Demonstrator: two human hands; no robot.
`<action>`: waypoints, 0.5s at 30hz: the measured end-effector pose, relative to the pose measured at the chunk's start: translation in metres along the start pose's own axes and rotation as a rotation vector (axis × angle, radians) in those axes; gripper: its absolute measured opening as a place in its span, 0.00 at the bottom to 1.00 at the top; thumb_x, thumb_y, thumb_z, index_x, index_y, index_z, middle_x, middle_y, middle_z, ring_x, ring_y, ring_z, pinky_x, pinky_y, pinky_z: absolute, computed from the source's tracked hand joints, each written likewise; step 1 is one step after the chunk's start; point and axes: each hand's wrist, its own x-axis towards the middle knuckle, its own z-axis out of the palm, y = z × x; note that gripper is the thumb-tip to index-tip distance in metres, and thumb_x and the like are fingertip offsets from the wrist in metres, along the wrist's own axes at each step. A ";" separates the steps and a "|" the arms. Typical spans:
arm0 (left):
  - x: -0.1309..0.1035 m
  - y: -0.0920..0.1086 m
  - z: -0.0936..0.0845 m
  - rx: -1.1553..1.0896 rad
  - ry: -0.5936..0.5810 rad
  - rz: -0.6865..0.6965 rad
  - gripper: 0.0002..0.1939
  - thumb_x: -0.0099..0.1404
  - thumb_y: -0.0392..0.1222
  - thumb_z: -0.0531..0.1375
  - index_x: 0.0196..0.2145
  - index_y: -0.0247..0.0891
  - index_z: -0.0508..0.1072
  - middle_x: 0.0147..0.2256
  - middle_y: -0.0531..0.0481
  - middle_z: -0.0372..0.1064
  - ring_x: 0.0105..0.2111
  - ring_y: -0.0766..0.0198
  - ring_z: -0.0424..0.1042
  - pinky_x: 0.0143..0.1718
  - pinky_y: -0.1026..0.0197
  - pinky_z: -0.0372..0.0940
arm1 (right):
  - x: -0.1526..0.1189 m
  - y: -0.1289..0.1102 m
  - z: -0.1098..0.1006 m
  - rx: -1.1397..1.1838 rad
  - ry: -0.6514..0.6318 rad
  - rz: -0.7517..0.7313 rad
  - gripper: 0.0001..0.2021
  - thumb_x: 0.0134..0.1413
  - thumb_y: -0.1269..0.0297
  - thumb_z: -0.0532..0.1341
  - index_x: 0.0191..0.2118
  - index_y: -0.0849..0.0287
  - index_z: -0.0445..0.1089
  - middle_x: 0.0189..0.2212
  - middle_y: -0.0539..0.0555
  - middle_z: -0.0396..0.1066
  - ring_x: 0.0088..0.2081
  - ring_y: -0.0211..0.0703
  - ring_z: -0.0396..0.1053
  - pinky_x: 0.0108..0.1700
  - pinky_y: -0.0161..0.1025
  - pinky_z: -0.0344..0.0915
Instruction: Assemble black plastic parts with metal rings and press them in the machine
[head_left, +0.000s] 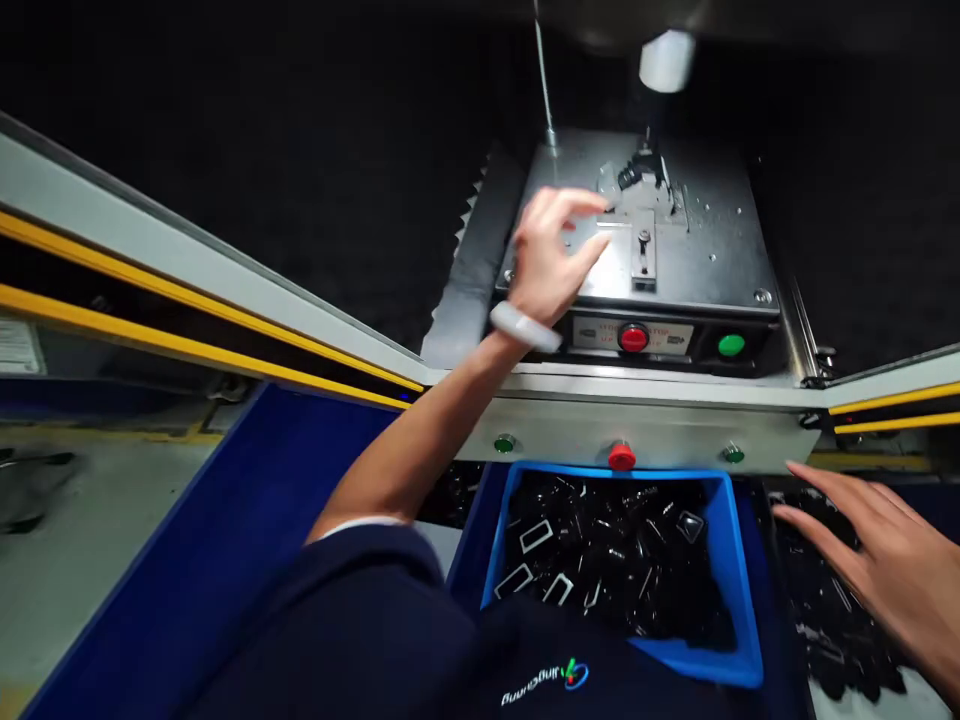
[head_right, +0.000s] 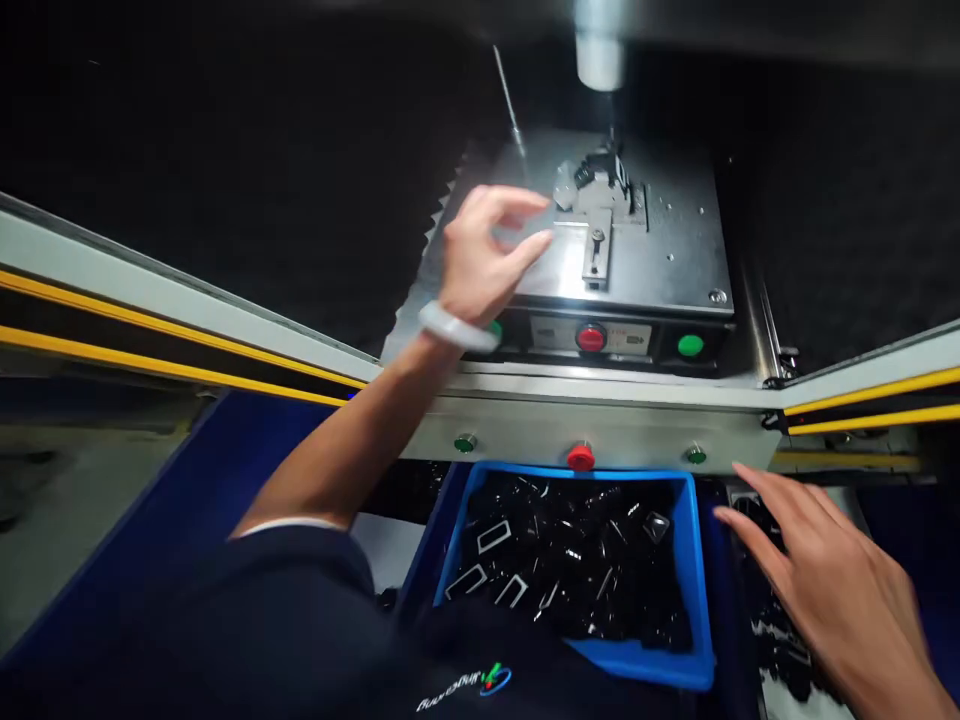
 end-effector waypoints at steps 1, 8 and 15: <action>-0.037 0.010 -0.017 0.003 0.014 -0.017 0.06 0.71 0.35 0.65 0.45 0.34 0.79 0.47 0.45 0.76 0.42 0.63 0.75 0.46 0.56 0.71 | 0.004 -0.003 0.011 -0.004 -0.087 -0.012 0.25 0.60 0.32 0.56 0.59 0.28 0.73 0.47 0.53 0.80 0.45 0.63 0.79 0.32 0.57 0.70; -0.212 -0.015 -0.098 0.267 -0.314 -0.302 0.14 0.68 0.49 0.66 0.49 0.42 0.81 0.51 0.43 0.70 0.32 0.64 0.71 0.34 0.58 0.70 | 0.028 0.012 0.077 0.171 -0.296 0.049 0.14 0.68 0.52 0.56 0.46 0.55 0.72 0.44 0.58 0.78 0.39 0.50 0.75 0.42 0.47 0.69; -0.219 -0.049 -0.102 0.499 -0.450 -0.303 0.18 0.65 0.47 0.67 0.52 0.47 0.79 0.55 0.42 0.66 0.35 0.58 0.72 0.48 0.50 0.69 | 0.032 0.005 0.089 0.052 -0.173 0.082 0.04 0.70 0.61 0.58 0.42 0.52 0.69 0.40 0.54 0.76 0.42 0.48 0.70 0.38 0.44 0.59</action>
